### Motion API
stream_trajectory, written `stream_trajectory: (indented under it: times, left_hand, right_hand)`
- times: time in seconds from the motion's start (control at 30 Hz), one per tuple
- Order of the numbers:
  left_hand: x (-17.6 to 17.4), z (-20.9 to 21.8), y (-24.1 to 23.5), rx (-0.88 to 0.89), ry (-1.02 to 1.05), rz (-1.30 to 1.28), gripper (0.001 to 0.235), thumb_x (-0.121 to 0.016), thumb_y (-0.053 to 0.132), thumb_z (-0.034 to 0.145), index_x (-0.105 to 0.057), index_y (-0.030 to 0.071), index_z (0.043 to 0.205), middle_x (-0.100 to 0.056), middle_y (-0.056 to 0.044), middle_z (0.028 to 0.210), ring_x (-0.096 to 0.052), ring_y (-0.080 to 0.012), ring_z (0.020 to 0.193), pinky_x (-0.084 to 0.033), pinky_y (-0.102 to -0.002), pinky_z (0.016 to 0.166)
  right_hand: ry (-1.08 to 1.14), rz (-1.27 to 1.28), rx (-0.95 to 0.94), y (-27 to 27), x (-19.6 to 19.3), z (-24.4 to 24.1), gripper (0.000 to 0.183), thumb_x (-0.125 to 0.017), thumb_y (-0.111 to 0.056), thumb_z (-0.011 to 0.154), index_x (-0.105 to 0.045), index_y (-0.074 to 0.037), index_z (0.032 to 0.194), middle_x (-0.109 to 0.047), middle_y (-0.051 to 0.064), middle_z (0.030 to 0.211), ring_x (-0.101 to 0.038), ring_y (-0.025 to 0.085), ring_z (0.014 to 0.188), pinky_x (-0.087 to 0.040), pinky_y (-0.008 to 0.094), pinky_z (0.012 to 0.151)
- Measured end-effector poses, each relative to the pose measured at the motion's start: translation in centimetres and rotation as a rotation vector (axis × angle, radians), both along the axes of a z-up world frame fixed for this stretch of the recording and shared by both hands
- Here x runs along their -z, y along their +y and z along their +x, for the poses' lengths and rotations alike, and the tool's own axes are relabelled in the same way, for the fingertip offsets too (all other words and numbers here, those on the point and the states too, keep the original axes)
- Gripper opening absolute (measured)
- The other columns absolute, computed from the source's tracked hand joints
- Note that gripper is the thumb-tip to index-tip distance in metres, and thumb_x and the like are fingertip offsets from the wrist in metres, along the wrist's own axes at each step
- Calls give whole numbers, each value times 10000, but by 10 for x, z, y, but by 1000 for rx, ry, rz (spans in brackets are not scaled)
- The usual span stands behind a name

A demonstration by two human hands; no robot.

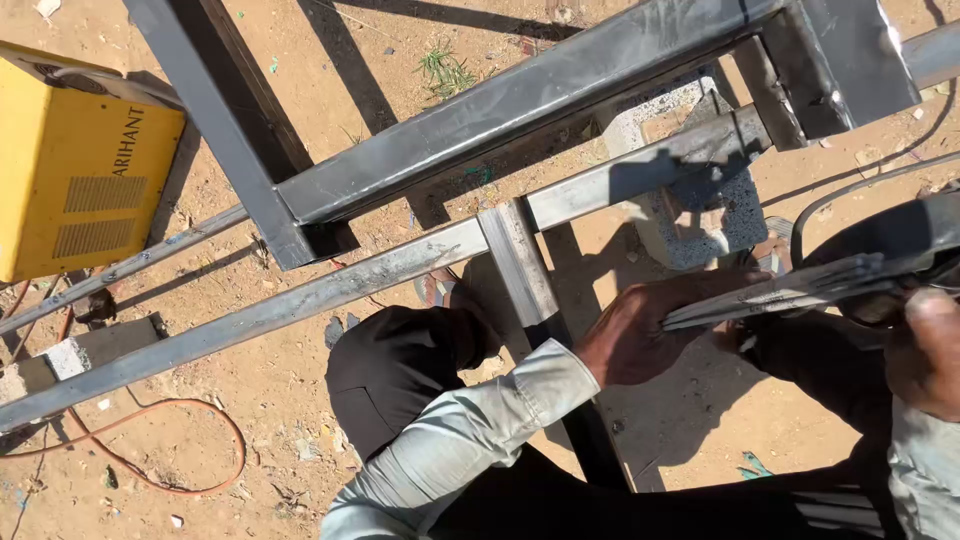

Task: Welding metal structural components together on a fabrication floor.

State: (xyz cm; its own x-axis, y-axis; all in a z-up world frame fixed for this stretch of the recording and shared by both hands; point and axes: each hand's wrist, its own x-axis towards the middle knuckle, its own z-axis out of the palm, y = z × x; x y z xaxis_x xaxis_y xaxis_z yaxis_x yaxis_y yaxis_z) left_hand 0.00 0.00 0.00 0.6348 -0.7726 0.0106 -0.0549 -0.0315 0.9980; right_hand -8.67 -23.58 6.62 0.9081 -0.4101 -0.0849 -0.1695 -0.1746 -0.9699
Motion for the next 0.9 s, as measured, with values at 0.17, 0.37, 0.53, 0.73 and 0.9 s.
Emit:
stream_trajectory:
  times: [0.17, 0.37, 0.53, 0.73, 0.9]
  left_hand:
    - [-23, -19, 3, -136, -315, -68, 659, -540, -118, 862, -480, 53, 1496, -548, -220, 1513, -583, -379, 1409, -518, -471, 1181]
    - [-29, -30, -16, -81, -229, -161, 495, -622, 1, 829, -605, 115, 1311, -618, -109, 1374, -660, -326, 1174, -571, -421, 950]
    - [-13, -17, 7, 101, -211, 153, 364, -701, 48, 783, -746, 116, 1138, -745, -163, 1036, -724, -374, 963, -597, -469, 866]
    - [20, -13, 5, -40, -323, -105, 193, -622, 27, 960, -664, 76, 1142, -699, -160, 1122, -731, -341, 977, -575, -401, 1201]
    - [-13, -3, 16, -111, -191, -109, 552, -588, 13, 1018, -475, 8, 1558, -500, -256, 1584, -541, -443, 1443, -487, -443, 1187]
  right_hand:
    - [-146, -203, 129, -36, 41, -11, 543, -612, -523, 1053, -512, 10, 1013, -569, 58, 956, -558, 171, 860, -433, 318, 793]
    - [-286, -449, 169, 3, -24, 18, 797, -582, -717, 1067, -459, 14, 776, -485, 49, 699, -432, 143, 618, -308, 280, 576]
    - [-215, -405, 57, 2, 5, 8, 824, -530, -777, 1053, -527, 24, 862, -505, 32, 727, -464, 128, 643, -348, 283, 580]
    - [-151, -720, 39, -7, 24, 33, 814, -536, -769, 1053, -665, 34, 1067, -573, 39, 703, -589, 135, 682, -444, 303, 651]
    - [-163, -799, -39, 17, 6, 56, 805, -554, -793, 914, -686, -22, 1109, -566, 47, 702, -586, 156, 648, -442, 333, 604]
